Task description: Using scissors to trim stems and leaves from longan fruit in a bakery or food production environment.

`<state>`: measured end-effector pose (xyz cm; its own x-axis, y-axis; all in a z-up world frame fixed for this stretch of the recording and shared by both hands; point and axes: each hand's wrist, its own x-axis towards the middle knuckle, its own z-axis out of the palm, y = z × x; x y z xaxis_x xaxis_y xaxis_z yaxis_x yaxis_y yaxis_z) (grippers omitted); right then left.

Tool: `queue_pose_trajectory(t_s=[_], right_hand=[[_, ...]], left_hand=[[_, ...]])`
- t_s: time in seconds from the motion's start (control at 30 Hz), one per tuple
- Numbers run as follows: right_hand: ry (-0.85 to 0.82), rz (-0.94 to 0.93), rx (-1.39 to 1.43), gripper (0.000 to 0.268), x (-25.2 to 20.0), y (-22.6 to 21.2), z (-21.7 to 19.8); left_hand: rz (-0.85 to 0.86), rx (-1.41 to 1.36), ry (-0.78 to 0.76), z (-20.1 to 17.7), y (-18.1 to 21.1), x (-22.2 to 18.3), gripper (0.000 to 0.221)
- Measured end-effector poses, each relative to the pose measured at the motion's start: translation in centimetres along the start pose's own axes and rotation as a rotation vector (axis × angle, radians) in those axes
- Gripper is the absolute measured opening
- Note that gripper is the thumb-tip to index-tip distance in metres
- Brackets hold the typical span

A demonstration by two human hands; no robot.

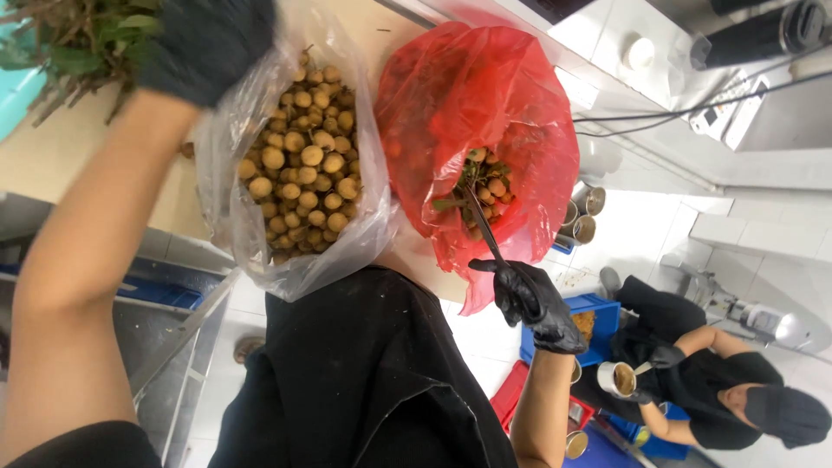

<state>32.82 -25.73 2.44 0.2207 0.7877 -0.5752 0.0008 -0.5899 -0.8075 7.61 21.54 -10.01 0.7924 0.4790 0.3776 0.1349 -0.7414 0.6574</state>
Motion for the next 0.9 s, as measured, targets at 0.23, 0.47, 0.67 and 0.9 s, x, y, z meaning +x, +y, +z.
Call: queue_pose_trajectory(t_s=[0.23,0.47,0.67,0.9], right_hand=[[0.234,0.059,0.428,0.039,6.3,10.7,-3.5],[0.549,-0.026,0.72,0.038,11.8,12.3,-9.5],[0.773,-0.15,0.508,0.041,6.7,3.8,-9.9],[0.498,-0.19,0.516,0.047,4.4,4.6,-7.9]], left_hand=[[0.106,-0.865,-0.677,13.5,21.4,2.4,0.03],[0.074,0.906,-0.376,51.1,8.2,-1.9,0.034],[-0.536,-0.261,-0.126,50.8,3.7,6.9,0.039],[-0.186,0.138,-0.759,40.1,12.5,10.6,0.032]])
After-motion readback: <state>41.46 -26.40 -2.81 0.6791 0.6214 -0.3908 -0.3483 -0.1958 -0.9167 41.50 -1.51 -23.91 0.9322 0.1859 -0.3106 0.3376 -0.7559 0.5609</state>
